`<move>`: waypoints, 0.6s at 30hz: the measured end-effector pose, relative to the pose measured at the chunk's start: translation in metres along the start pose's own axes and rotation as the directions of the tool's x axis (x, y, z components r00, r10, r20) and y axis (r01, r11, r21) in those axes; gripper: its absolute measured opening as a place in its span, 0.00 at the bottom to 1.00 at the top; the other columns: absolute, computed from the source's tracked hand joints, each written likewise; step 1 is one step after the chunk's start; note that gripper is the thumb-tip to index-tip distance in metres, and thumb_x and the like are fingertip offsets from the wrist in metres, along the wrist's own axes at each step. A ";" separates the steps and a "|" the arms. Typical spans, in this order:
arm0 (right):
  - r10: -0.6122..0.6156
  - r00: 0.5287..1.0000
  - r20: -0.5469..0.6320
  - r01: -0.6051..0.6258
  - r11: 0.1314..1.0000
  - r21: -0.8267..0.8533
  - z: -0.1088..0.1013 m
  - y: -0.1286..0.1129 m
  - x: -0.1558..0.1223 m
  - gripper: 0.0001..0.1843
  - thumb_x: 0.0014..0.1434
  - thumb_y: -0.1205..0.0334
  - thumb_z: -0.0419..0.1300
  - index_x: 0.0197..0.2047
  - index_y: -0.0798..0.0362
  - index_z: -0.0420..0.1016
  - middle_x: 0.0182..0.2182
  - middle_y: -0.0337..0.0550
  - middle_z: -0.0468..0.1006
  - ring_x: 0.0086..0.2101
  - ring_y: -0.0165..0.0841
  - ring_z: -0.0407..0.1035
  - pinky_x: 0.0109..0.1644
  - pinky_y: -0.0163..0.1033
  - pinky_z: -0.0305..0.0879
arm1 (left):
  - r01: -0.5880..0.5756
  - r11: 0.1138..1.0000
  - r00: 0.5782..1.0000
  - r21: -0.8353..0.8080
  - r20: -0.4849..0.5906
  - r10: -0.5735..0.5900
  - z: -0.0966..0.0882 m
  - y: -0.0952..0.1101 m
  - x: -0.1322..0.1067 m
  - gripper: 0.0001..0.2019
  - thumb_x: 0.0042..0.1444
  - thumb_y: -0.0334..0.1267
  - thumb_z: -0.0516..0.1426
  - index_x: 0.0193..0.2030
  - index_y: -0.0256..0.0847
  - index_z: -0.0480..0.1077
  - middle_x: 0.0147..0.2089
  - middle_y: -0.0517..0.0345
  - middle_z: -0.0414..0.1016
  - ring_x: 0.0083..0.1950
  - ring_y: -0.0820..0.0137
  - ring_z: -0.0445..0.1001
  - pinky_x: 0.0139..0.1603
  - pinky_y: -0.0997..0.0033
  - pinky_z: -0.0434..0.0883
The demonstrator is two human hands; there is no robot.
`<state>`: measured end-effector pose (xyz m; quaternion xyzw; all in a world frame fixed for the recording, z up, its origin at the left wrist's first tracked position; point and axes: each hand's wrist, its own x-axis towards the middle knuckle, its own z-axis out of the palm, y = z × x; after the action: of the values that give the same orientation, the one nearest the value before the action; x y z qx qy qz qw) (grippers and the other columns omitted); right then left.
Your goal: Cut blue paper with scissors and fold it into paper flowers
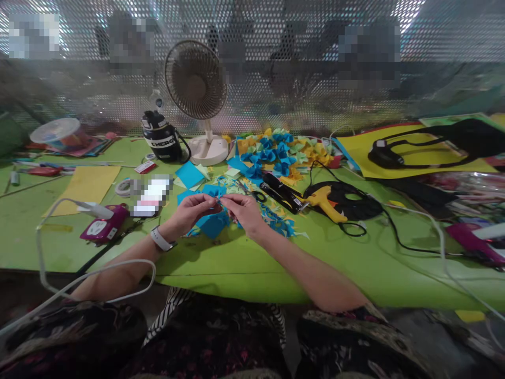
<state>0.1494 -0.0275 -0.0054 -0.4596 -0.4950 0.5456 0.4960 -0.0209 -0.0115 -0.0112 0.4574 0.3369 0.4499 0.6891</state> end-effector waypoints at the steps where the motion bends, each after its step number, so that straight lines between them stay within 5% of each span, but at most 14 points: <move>1: -0.015 1.000 -0.001 0.015 1.000 -0.017 -0.001 0.000 0.000 0.17 0.47 0.46 0.67 0.31 0.52 0.80 0.13 0.30 0.64 0.14 0.24 0.54 0.17 0.33 0.50 | -0.008 1.000 1.000 0.012 -0.016 0.008 0.000 0.001 0.000 0.17 0.42 0.47 0.72 0.30 0.36 0.77 0.32 0.56 0.80 0.36 0.67 0.80 0.50 0.62 0.75; 5: -0.267 0.963 0.028 0.263 0.919 -0.292 -0.011 -0.003 0.002 0.13 0.55 0.50 0.63 0.34 0.50 0.83 0.20 0.37 0.76 0.20 0.29 0.65 0.25 0.36 0.63 | -0.024 0.999 0.988 0.048 -0.151 0.031 -0.005 0.006 0.004 0.21 0.49 0.56 0.66 0.29 0.36 0.75 0.30 0.55 0.78 0.36 0.67 0.79 0.45 0.65 0.75; 9: -0.523 0.803 0.285 0.577 0.566 -0.588 -0.024 -0.005 0.004 0.13 0.61 0.56 0.59 0.39 0.49 0.85 0.35 0.45 0.84 0.34 0.35 0.75 0.41 0.41 0.70 | 0.042 0.992 0.992 0.115 -0.125 -0.028 -0.007 0.007 0.005 0.24 0.53 0.60 0.60 0.30 0.35 0.74 0.29 0.53 0.77 0.35 0.67 0.78 0.42 0.65 0.74; 13: -0.530 0.768 0.359 0.585 0.354 -0.729 -0.031 -0.004 0.006 0.17 0.67 0.58 0.54 0.45 0.50 0.84 0.36 0.46 0.84 0.35 0.34 0.76 0.41 0.38 0.69 | -0.102 0.969 0.984 0.223 -0.123 0.132 -0.005 0.006 0.004 0.21 0.49 0.54 0.66 0.39 0.37 0.76 0.31 0.56 0.78 0.36 0.69 0.77 0.45 0.68 0.72; 16: -0.507 0.755 0.416 0.541 0.122 -0.832 -0.036 -0.005 0.006 0.18 0.68 0.58 0.52 0.49 0.52 0.82 0.33 0.47 0.82 0.33 0.34 0.73 0.36 0.37 0.65 | -0.283 0.909 0.916 0.306 -0.195 0.350 -0.004 0.008 0.004 0.16 0.52 0.51 0.65 0.34 0.38 0.75 0.30 0.58 0.77 0.34 0.73 0.74 0.42 0.72 0.70; 18: -0.487 0.734 0.473 0.528 -0.030 -0.849 -0.039 -0.007 0.007 0.18 0.69 0.59 0.51 0.51 0.52 0.82 0.30 0.47 0.80 0.30 0.33 0.71 0.33 0.38 0.61 | -0.298 0.895 0.905 0.333 -0.201 0.376 -0.004 0.010 0.004 0.18 0.55 0.52 0.63 0.28 0.38 0.74 0.28 0.58 0.75 0.32 0.74 0.72 0.39 0.73 0.69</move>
<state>0.1881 -0.0170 -0.0017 -0.4373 -0.8575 -0.0992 0.2521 -0.0267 -0.0049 -0.0035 0.5436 0.4026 0.5640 0.4737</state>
